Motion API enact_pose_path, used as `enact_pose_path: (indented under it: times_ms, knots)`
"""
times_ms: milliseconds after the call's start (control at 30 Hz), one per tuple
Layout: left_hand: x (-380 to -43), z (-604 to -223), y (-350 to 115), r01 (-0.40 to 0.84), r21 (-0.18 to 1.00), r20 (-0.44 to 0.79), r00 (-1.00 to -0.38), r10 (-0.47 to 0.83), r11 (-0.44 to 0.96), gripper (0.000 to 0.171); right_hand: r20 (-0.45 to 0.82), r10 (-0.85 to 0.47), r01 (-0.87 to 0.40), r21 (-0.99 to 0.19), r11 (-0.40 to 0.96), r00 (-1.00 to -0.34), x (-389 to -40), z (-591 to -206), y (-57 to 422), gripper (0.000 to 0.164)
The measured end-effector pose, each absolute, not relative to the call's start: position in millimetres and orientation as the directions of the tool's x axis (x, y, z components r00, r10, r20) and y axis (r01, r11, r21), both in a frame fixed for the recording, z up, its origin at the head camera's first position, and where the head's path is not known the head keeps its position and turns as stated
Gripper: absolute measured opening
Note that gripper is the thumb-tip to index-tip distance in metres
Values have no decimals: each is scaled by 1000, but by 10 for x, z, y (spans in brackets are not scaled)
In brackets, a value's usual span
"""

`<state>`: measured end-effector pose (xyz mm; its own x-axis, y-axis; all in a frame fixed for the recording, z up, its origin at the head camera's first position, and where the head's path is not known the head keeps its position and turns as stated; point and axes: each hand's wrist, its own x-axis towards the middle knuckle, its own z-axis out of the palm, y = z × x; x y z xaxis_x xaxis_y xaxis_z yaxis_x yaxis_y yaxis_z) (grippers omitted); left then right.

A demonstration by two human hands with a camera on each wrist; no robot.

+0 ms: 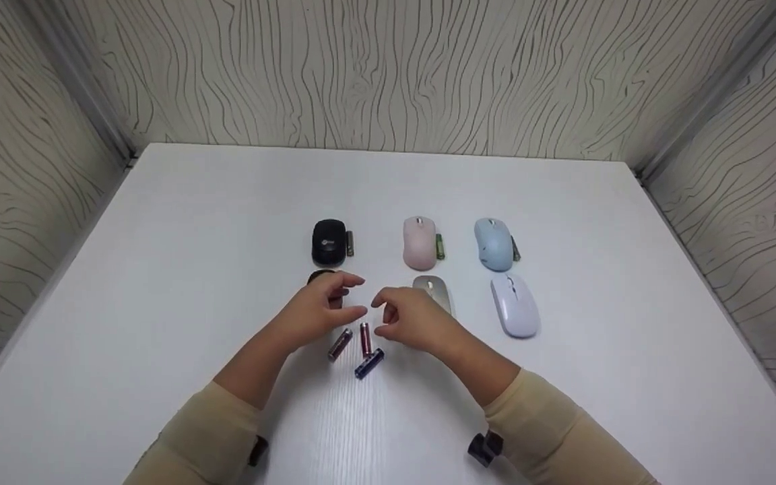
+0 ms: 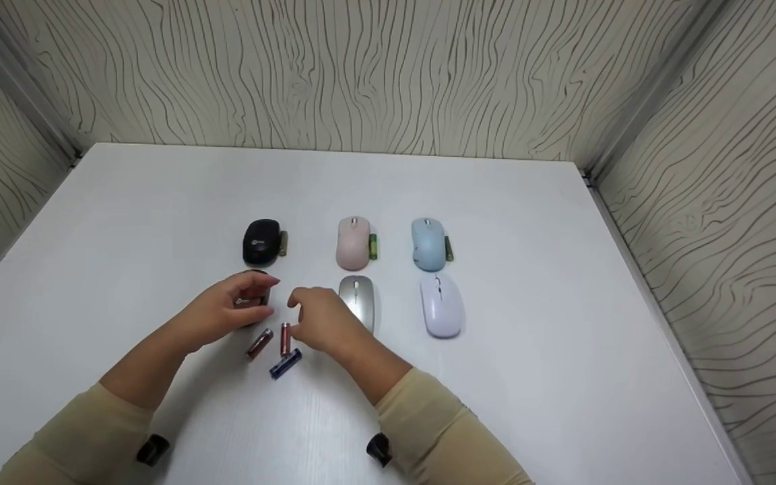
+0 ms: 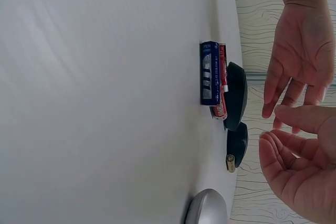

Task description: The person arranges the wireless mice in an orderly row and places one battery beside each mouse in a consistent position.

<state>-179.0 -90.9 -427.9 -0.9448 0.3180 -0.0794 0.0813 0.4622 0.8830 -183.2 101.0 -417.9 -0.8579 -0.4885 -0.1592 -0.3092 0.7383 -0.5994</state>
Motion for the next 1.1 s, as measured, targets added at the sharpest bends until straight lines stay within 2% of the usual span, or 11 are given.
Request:
enact_pose_path:
  times_ms: [300, 500, 967, 1100]
  knots:
    - [-1785, -4324, -922, 84, 889, -80, -940, 332, 450, 47, -130, -524, -397, -510, 763, -841, -1796, -4327, 928, 38]
    - [-1779, -4334, -924, 85, 888, -78, -941, 330, 453, 47, -114, -552, -444, -471, 762, -826, -1785, -4392, 879, 33]
    - [-1784, -4327, -923, 73, 885, -90, -943, 320, 461, 46, -113, -550, -447, -459, 767, -828, -1828, -4470, 834, 26]
    - [-1787, -4330, -929, 64, 887, -93, -945, 313, 458, 45, -130, -543, -436, -455, 776, -830, -1827, -4481, 821, 30]
